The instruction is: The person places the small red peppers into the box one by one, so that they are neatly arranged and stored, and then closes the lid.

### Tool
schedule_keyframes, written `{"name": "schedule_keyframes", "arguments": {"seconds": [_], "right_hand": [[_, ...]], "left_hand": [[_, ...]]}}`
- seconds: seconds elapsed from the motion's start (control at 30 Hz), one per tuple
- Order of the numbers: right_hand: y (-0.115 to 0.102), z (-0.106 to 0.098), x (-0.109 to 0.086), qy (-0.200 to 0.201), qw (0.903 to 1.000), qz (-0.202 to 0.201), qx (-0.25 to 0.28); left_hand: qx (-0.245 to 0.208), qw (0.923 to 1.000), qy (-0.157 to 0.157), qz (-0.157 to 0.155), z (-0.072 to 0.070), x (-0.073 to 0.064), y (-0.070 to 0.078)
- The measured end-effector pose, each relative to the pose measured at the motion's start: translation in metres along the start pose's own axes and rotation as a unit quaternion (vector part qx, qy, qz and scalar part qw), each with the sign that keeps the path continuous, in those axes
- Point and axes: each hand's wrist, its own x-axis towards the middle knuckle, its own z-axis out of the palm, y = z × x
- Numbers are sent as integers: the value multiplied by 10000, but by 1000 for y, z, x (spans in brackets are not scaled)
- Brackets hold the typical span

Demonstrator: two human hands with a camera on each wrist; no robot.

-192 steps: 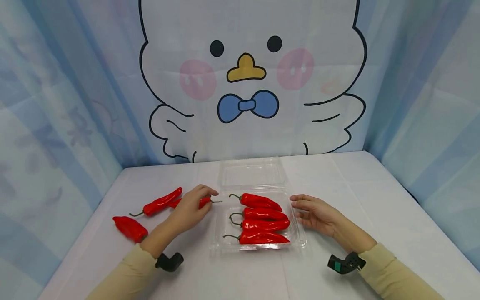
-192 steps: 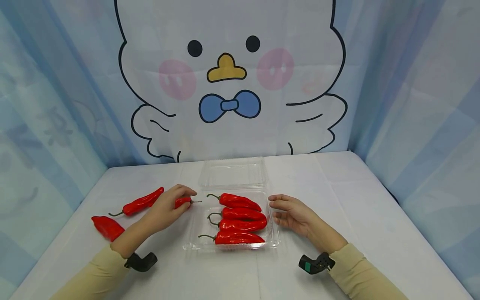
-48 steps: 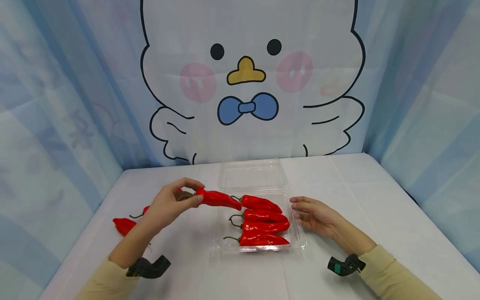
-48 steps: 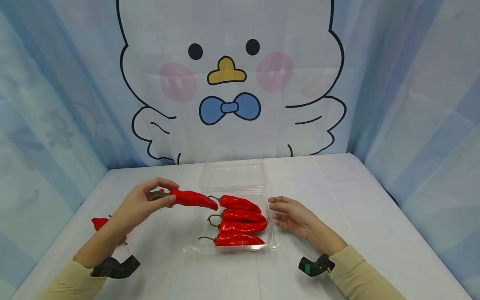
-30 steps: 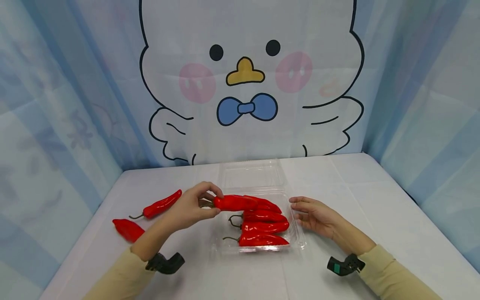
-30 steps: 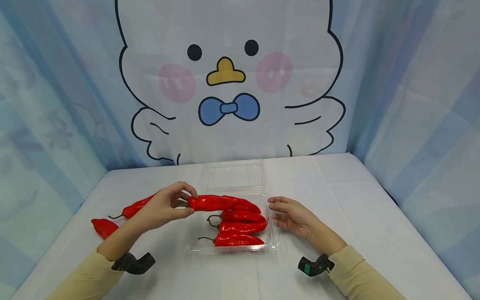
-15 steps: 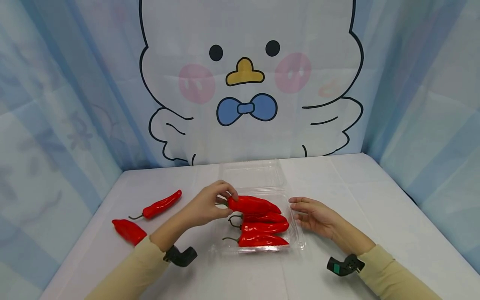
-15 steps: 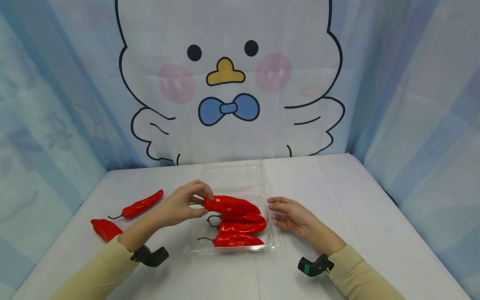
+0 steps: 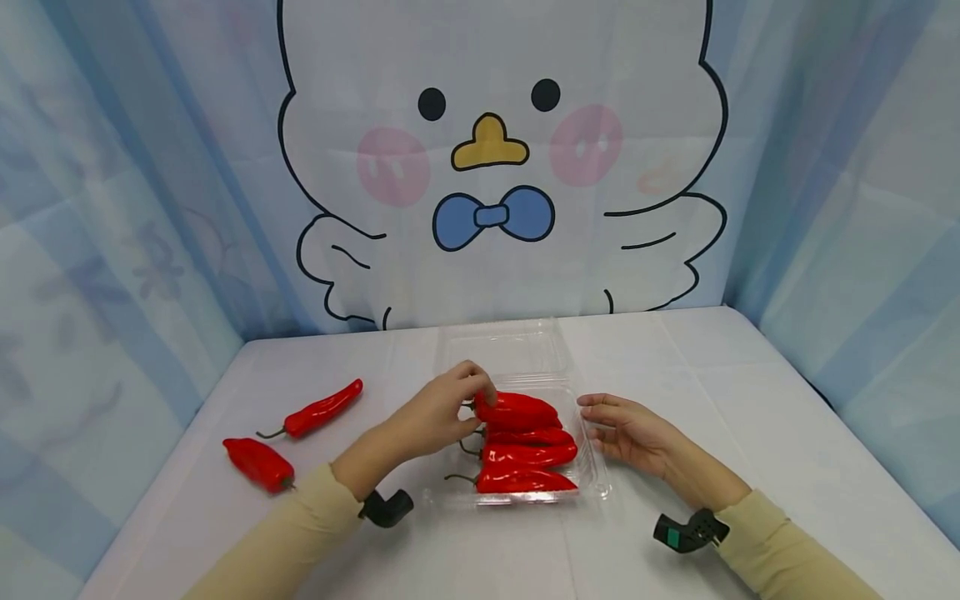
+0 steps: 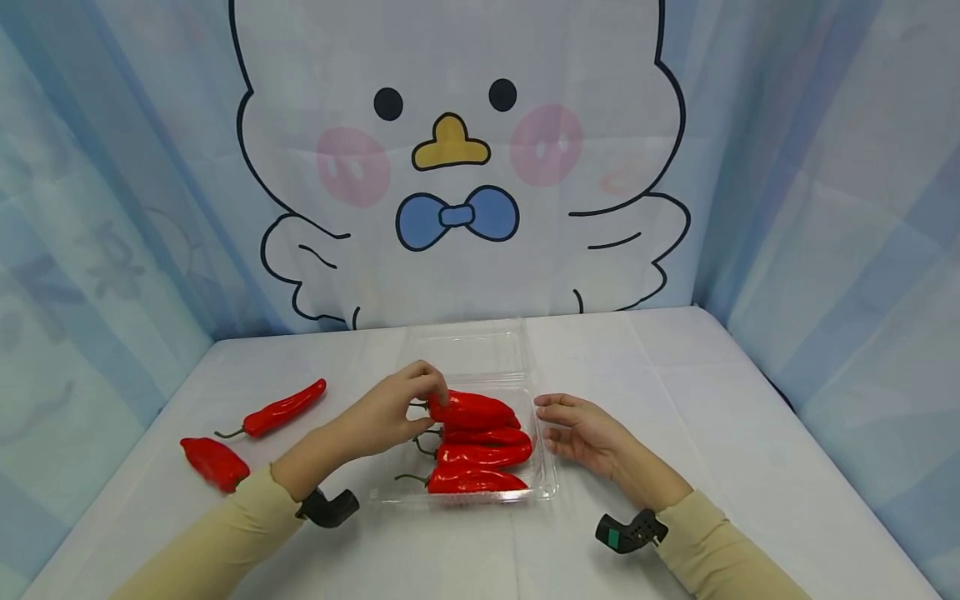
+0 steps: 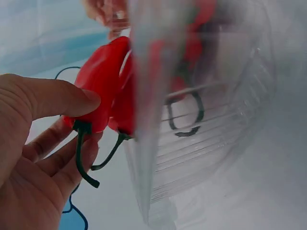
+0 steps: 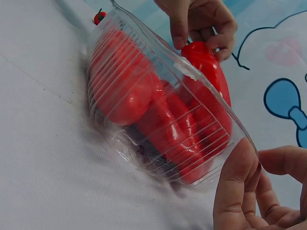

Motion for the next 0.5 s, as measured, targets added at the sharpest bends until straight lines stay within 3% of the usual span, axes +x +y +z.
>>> {"name": "schedule_keyframes", "arguments": {"seconds": [0.2, 0.5], "right_hand": [[0, -1, 0, 28, 10000, 13, 20], [0, -1, 0, 22, 10000, 15, 23]], "left_hand": [[424, 9988, -175, 179, 4, 0, 5], [792, 9960, -398, 130, 8, 0, 5]]}}
